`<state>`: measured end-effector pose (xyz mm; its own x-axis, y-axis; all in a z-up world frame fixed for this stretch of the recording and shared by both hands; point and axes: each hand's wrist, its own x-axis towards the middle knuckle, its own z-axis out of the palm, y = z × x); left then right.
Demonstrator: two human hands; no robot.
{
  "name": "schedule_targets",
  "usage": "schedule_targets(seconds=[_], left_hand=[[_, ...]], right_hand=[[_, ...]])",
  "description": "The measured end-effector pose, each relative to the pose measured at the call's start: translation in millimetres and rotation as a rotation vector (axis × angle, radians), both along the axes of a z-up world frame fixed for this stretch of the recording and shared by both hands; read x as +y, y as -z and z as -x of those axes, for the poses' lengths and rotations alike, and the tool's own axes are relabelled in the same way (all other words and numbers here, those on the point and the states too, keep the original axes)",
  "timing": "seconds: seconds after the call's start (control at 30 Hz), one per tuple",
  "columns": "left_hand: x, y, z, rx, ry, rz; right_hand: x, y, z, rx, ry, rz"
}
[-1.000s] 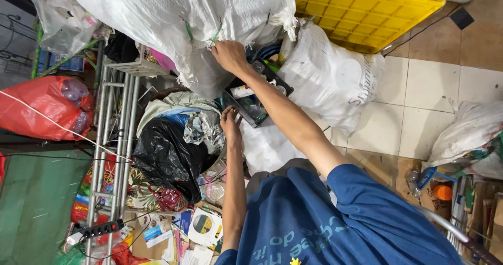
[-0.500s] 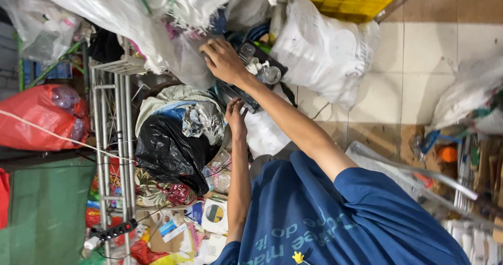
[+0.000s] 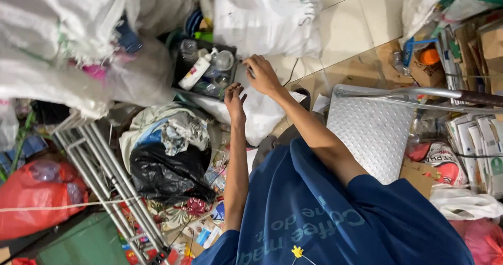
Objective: The person sorts various recyclable items in a cluttered room. They use a metal hand truck to move a black tray containing bottles and containers, then place the items into a large white sack. The person also handles a red plastic bag and a blue bag of plastic bottles, placing them on the hand truck and moving them around the room.
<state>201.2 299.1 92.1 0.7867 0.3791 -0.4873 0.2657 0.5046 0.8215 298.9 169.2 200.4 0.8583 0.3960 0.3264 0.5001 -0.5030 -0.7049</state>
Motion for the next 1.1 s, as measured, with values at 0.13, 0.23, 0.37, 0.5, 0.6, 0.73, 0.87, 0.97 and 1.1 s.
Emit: schedule_targets(seconds=[0.13,0.23,0.37,0.5,0.6,0.73,0.87,0.97,1.1], left_hand=[[-53.0,9.9,-33.9,-0.013,0.089,-0.011],[-105.1,19.5,-62.2,-0.007,0.144,-0.037],[-186.9,30.8,-118.5,0.056,0.185,-0.062],[-264.1,57.3,-134.2,0.034,0.266,-0.105],[-307.5,40.4,-148.3,-0.016,0.35,-0.134],[-320.6,36.2,-158.6,0.009,0.379,-0.128],[-305.1,57.2,-168.6,0.022,0.33,-0.143],[-291.7,70.7,-166.7,0.024,0.276,-0.154],[-280.2,48.1,-190.8,0.12,0.229,-0.218]], right_hand=[[-66.2,9.9,-23.4,0.107,0.1,-0.004],[-122.3,18.6,-43.5,0.1,0.153,-0.013],[-195.2,26.7,-78.9,0.155,0.207,-0.057],[-257.7,27.4,-84.9,0.202,0.172,-0.081],[-293.2,42.5,-94.5,0.221,0.225,-0.136],[-306.6,67.5,-101.1,0.299,0.318,-0.138],[-300.4,74.6,-108.7,0.435,0.309,-0.166],[-302.9,81.4,-116.3,0.484,0.247,-0.145],[-317.8,98.4,-148.8,0.495,0.209,-0.115]])
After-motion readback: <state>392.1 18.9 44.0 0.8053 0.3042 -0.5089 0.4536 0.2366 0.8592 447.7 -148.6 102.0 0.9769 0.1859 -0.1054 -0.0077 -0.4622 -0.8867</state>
